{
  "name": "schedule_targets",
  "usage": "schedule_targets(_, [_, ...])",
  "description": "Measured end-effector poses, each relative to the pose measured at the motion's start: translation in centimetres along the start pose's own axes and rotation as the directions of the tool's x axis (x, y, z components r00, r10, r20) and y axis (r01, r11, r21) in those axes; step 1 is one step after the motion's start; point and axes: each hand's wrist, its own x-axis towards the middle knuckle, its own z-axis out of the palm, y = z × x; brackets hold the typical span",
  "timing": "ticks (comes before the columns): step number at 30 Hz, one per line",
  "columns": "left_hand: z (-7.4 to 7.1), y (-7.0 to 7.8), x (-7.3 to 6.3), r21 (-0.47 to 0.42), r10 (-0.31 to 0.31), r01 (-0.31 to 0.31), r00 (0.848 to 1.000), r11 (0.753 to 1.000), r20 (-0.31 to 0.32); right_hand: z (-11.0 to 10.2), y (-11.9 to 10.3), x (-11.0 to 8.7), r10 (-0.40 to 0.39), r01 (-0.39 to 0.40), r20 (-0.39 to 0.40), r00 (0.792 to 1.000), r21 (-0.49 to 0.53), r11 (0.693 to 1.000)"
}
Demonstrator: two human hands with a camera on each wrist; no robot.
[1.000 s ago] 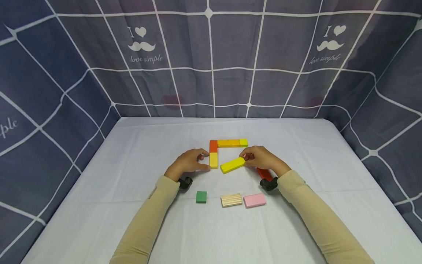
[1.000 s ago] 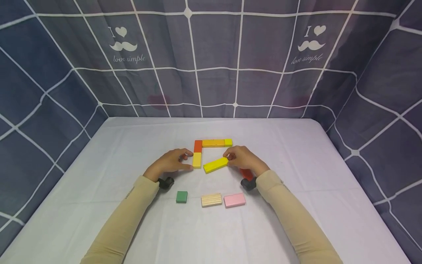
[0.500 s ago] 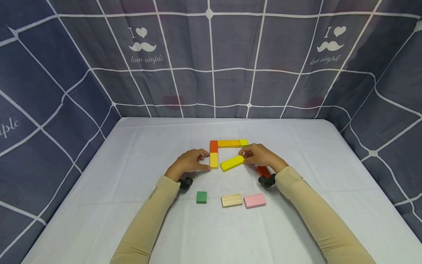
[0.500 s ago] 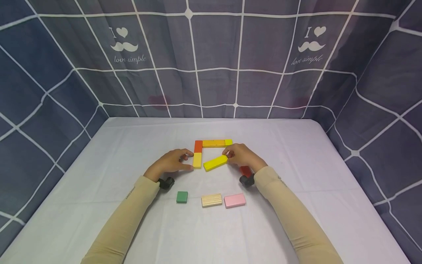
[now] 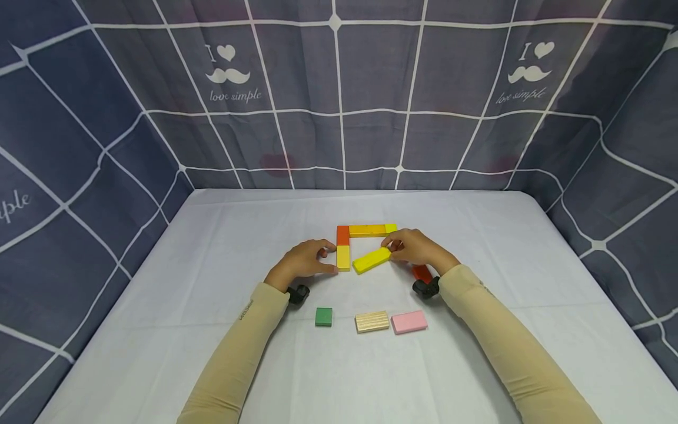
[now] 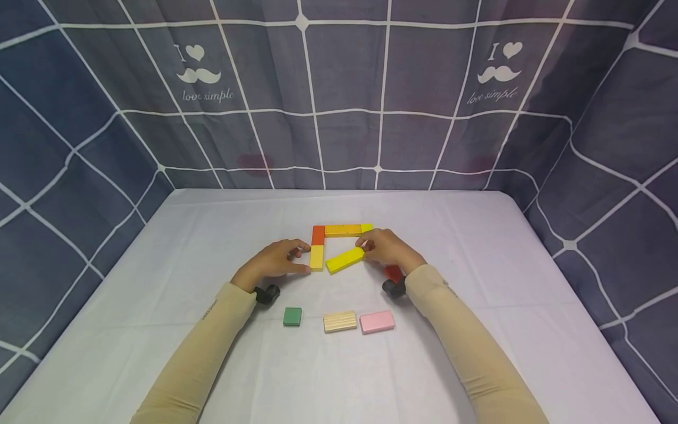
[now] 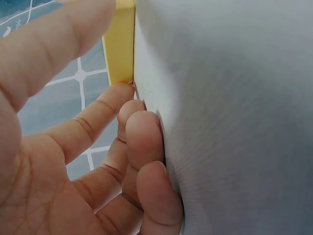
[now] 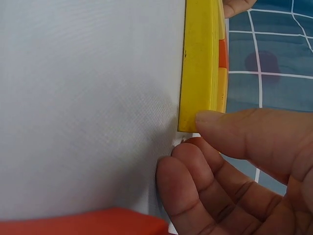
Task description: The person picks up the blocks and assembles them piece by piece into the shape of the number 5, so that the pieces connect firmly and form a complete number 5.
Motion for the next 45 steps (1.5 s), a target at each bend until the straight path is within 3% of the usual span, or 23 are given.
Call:
schedule_targets(33, [-0.1, 0.3, -0.2, 0.008, -0.024, 0.024, 1.0, 1.0, 0.003, 0.1, -0.4, 0.2, 0.01, -0.01, 0.01, 1.0, -0.016, 1.0])
schedule_targets(40, [-0.1, 0.2, 0.1, 0.022, -0.021, 0.021, 1.0, 1.0, 0.004, 0.0, 0.2, -0.7, -0.035, 0.036, -0.058, 0.998, 0.014, 0.999])
schedule_targets(45, [-0.1, 0.1, 0.1, 0.025, -0.019, 0.019, 1.0, 1.0, 0.005, -0.1, 0.4, -1.7, -0.078, 0.09, -0.113, 0.991, 0.106, 0.99])
